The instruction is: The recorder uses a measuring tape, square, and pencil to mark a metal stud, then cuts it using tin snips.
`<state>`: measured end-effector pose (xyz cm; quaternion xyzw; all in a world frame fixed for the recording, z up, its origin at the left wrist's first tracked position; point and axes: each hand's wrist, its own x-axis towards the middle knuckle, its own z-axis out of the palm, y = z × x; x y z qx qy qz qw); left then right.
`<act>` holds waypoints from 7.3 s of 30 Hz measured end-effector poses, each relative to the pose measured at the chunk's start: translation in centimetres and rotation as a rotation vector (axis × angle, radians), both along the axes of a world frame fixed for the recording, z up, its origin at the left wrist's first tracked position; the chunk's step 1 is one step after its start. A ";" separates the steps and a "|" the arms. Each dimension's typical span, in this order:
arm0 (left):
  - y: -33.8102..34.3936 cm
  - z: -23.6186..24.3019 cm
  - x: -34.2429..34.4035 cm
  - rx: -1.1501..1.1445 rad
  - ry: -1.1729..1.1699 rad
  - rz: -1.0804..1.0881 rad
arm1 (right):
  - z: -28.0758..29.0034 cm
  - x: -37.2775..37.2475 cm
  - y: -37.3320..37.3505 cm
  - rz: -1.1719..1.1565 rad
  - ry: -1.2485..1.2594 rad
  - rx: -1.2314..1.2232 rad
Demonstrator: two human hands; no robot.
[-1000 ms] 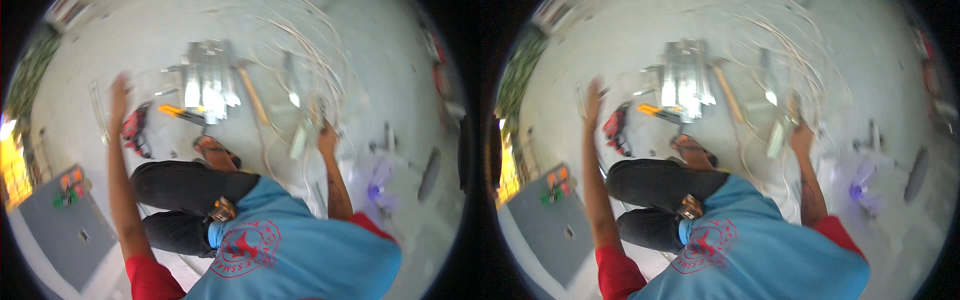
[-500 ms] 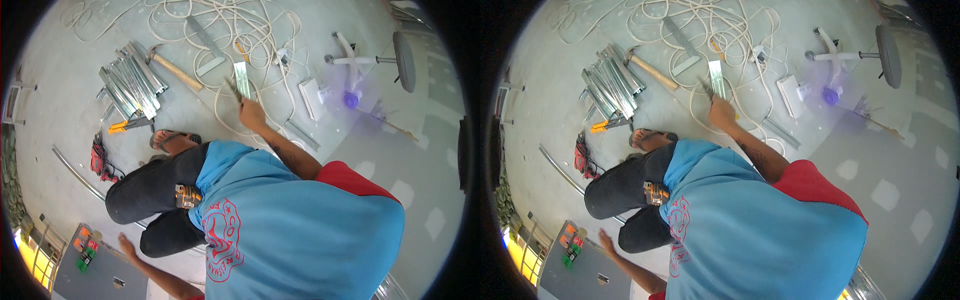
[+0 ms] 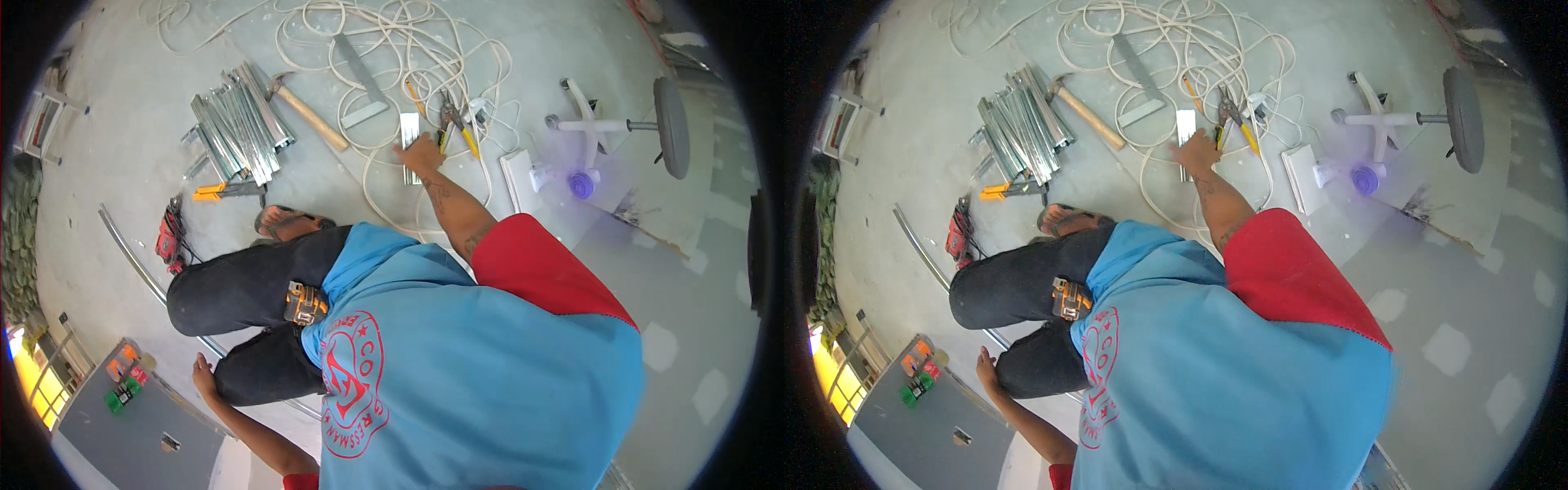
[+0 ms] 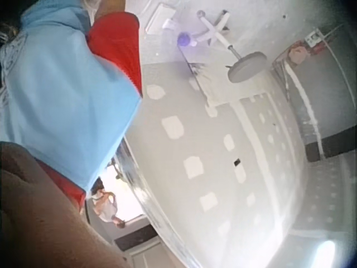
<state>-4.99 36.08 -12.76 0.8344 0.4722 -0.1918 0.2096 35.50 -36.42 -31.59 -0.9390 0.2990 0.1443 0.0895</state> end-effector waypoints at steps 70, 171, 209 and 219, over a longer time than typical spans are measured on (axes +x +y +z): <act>-39.4 17.3 -0.8 0.626 -0.376 0.312 | 1.3 12.5 39.8 0.525 -0.023 0.118; -35.2 8.3 16.9 0.080 -0.821 -0.492 | -3.1 12.7 43.1 0.798 0.168 0.378; -27.0 7.9 10.7 0.654 -0.305 -0.330 | 30.4 -10.6 26.4 1.931 0.065 0.592; -26.0 8.0 10.2 0.527 -0.441 -0.253 | 28.9 -10.2 26.4 1.877 0.098 0.644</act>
